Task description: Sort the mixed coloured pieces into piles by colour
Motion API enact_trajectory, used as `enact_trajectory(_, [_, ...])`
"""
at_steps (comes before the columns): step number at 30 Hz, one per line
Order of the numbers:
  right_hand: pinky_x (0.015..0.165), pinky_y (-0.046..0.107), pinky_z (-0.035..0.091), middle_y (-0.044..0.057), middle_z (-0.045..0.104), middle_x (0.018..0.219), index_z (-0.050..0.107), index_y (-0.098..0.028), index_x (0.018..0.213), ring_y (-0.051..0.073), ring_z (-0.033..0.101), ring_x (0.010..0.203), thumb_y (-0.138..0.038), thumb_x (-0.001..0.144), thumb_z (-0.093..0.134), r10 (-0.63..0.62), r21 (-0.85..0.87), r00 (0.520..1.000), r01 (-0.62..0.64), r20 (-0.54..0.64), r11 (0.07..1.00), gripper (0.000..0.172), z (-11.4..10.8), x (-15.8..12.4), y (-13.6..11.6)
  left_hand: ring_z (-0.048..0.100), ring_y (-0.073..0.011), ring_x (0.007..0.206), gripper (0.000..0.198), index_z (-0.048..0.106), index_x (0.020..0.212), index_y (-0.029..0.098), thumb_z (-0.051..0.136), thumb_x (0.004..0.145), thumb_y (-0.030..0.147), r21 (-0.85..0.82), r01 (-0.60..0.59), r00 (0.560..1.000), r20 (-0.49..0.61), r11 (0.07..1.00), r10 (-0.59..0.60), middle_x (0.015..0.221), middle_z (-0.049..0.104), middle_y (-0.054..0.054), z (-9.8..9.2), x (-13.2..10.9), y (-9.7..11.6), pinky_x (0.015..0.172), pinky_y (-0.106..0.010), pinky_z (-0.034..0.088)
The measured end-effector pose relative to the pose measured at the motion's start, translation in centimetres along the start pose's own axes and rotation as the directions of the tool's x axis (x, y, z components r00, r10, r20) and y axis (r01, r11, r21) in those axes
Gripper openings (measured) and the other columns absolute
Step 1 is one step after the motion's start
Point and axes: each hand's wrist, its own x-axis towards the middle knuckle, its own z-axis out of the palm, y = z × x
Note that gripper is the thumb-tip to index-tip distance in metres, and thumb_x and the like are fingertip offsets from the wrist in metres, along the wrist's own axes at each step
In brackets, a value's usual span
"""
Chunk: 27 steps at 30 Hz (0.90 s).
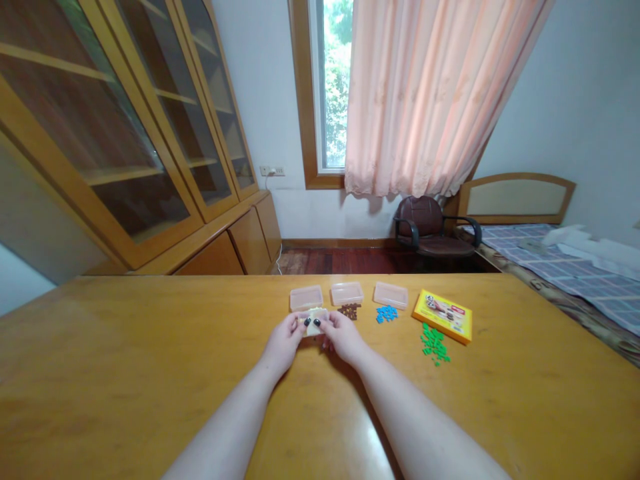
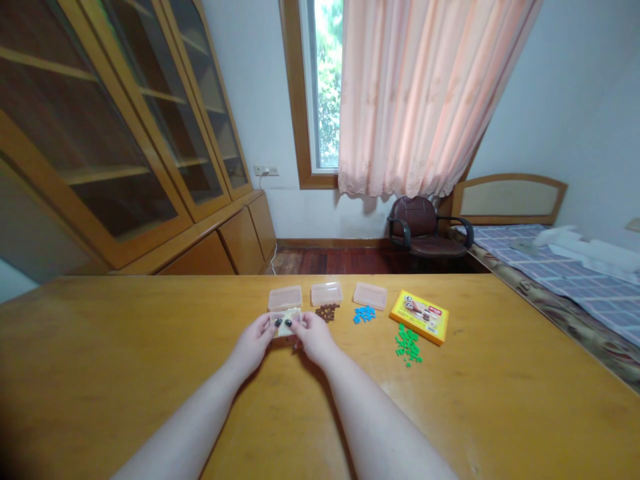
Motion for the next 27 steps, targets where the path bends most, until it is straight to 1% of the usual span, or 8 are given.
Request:
enact_trajectory(7, [0.035, 0.02, 0.032, -0.002, 0.059, 0.059, 0.05, -0.018, 0.079, 0.008, 0.047, 0.036, -0.052, 0.073, 0.057, 0.034, 0.019, 0.999, -0.035, 0.02, 0.999, 0.035, 0.2, -0.1, 0.0, 0.061, -0.0206, 0.097, 0.032, 0.057, 0.101, 0.017, 0.042, 0.084, 0.04, 0.1, -0.054, 0.998, -0.017, 0.994, 0.056, 0.103, 0.066, -0.007, -0.5, -0.2, 0.4, 0.087, -0.034, 0.046])
enact_trajectory(10, [0.034, 0.019, 0.032, -0.002, 0.061, 0.062, 0.047, -0.019, 0.076, 0.007, 0.048, 0.036, -0.054, 0.073, 0.055, 0.062, 0.051, 0.998, -0.063, 0.014, 0.997, 0.036, 0.1, -0.1, 0.0, 0.06, -0.0206, 0.095, 0.032, 0.055, 0.101, 0.018, 0.038, 0.085, 0.04, 0.209, -0.039, 0.984, -0.162, 0.977, 0.074, 0.101, 0.066, -0.006, -2.3, -0.1, 0.4, 0.084, -0.033, 0.046])
enact_trajectory(12, [0.034, 0.019, 0.031, -0.001, 0.061, 0.062, 0.046, -0.019, 0.075, 0.007, 0.048, 0.037, -0.053, 0.073, 0.054, 0.075, 0.063, 0.997, -0.075, 0.002, 0.995, 0.035, 0.1, -0.1, 0.1, 0.061, -0.0222, 0.092, 0.033, 0.054, 0.103, 0.019, 0.035, 0.086, 0.04, 0.296, 0.067, 0.943, -0.33, 0.953, 0.036, 0.098, 0.067, -0.007, -4.1, 0.1, 0.1, 0.08, -0.034, 0.047])
enact_trajectory(15, [0.035, 0.019, 0.031, -0.002, 0.061, 0.062, 0.048, -0.018, 0.077, 0.007, 0.048, 0.036, -0.052, 0.073, 0.053, 0.079, 0.065, 0.997, -0.078, -0.007, 0.995, 0.034, 0.0, 0.0, 0.2, 0.062, -0.0263, 0.086, 0.032, 0.055, 0.103, 0.018, 0.037, 0.085, 0.038, 0.402, 0.391, 0.831, -0.541, 0.828, -0.13, 0.092, 0.068, -0.01, -6.8, 0.6, -0.7, 0.072, -0.035, 0.047])
enact_trajectory(16, [0.035, 0.019, 0.031, -0.001, 0.061, 0.062, 0.049, -0.018, 0.078, 0.007, 0.048, 0.036, -0.051, 0.073, 0.053, 0.074, 0.063, 0.997, -0.073, -0.005, 0.995, 0.034, 0.0, -0.1, 0.2, 0.062, -0.0267, 0.085, 0.033, 0.056, 0.103, 0.018, 0.036, 0.085, 0.037, 0.407, 0.446, 0.802, -0.577, 0.797, -0.154, 0.093, 0.068, -0.011, -7.5, 0.8, -1.0, 0.071, -0.035, 0.047])
enact_trajectory(18, [0.035, 0.019, 0.032, -0.001, 0.061, 0.062, 0.051, -0.017, 0.08, 0.007, 0.047, 0.037, -0.05, 0.073, 0.053, 0.06, 0.058, 0.998, -0.06, -0.002, 0.996, 0.033, 0.0, -0.1, 0.3, 0.063, -0.0276, 0.087, 0.034, 0.057, 0.101, 0.018, 0.035, 0.086, 0.039, 0.418, 0.496, 0.78, -0.599, 0.761, -0.179, 0.095, 0.067, -0.013, -8.3, 1.0, -1.6, 0.071, -0.035, 0.046])
enact_trajectory(24, [0.036, 0.02, 0.032, 0.0, 0.061, 0.063, 0.053, -0.016, 0.085, 0.008, 0.048, 0.038, -0.051, 0.075, 0.052, 0.062, 0.062, 0.998, -0.062, -0.002, 0.996, 0.036, -0.2, 0.0, 0.7, 0.061, -0.0325, 0.093, 0.044, 0.056, 0.108, 0.017, 0.03, 0.087, 0.045, 0.517, 0.547, 0.796, -0.566, 0.658, -0.216, 0.103, 0.066, -0.018, -8.4, 1.4, -2.5, 0.074, -0.041, 0.046])
enact_trajectory(27, [0.035, 0.02, 0.032, 0.0, 0.061, 0.063, 0.053, -0.016, 0.085, 0.008, 0.048, 0.038, -0.052, 0.074, 0.052, 0.066, 0.078, 0.998, -0.066, 0.002, 0.995, 0.037, -0.2, 0.1, 0.8, 0.059, -0.0324, 0.1, 0.048, 0.052, 0.116, 0.011, 0.03, 0.088, 0.044, 0.543, 0.537, 0.798, -0.576, 0.646, -0.179, 0.107, 0.063, -0.021, -8.5, 1.5, -2.5, 0.08, -0.042, 0.045])
